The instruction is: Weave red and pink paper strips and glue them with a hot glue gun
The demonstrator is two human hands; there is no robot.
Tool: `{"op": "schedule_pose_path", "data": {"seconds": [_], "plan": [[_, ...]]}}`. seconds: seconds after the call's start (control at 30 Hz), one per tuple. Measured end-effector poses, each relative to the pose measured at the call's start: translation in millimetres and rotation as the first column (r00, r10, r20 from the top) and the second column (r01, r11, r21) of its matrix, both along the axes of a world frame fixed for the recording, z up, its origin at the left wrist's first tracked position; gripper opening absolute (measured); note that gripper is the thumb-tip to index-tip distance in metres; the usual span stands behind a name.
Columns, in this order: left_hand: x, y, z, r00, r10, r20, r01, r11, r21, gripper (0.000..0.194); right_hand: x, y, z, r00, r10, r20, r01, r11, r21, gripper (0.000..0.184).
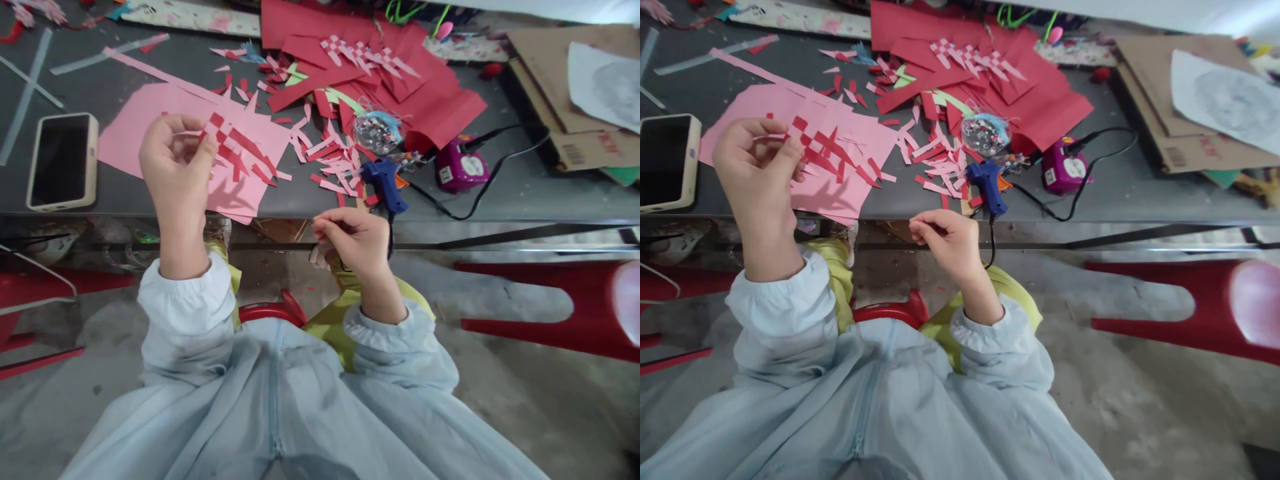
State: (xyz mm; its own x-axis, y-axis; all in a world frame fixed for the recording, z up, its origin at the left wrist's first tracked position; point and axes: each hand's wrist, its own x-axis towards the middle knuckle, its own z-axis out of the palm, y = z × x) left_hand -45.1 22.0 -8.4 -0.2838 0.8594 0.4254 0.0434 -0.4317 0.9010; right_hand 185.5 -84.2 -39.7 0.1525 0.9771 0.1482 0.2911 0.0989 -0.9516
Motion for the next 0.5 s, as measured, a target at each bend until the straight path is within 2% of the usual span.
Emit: {"op": "schedule_pose_path", "data": {"seconds": [0.13, 0.23, 0.4, 0.5], "plan": [[-3.0, 4.8, -3.7, 0.999, -0.029, -0.017, 0.030, 0.998, 0.053, 0.056, -1.3, -18.3, -34.6, 0.991, -0.001, 0.130, 0.011, 0.998, -0.070, 0.016], [-2.7, 5.2, -1.1, 0.999, -0.038, -0.010, 0.039, 0.996, 0.075, 0.052, -8.5, -32.1, -55.7, 0.980, -0.061, 0.190, 0.083, 0.991, -0.107, 0.016], [-2.6, 6.7, 6.6, 0.999, -0.037, 0.025, 0.033, 0.991, 0.131, 0.040, -16.6, -47.8, -62.9, 0.944, -0.076, 0.320, 0.120, 0.985, -0.120, 0.021], [-10.0, 11.8, 4.1, 0.998, 0.005, -0.065, 0.004, 0.989, 0.146, 0.035, -15.2, -50.9, -62.4, 0.932, -0.034, 0.360, 0.084, 0.989, -0.124, 0.023]]}}
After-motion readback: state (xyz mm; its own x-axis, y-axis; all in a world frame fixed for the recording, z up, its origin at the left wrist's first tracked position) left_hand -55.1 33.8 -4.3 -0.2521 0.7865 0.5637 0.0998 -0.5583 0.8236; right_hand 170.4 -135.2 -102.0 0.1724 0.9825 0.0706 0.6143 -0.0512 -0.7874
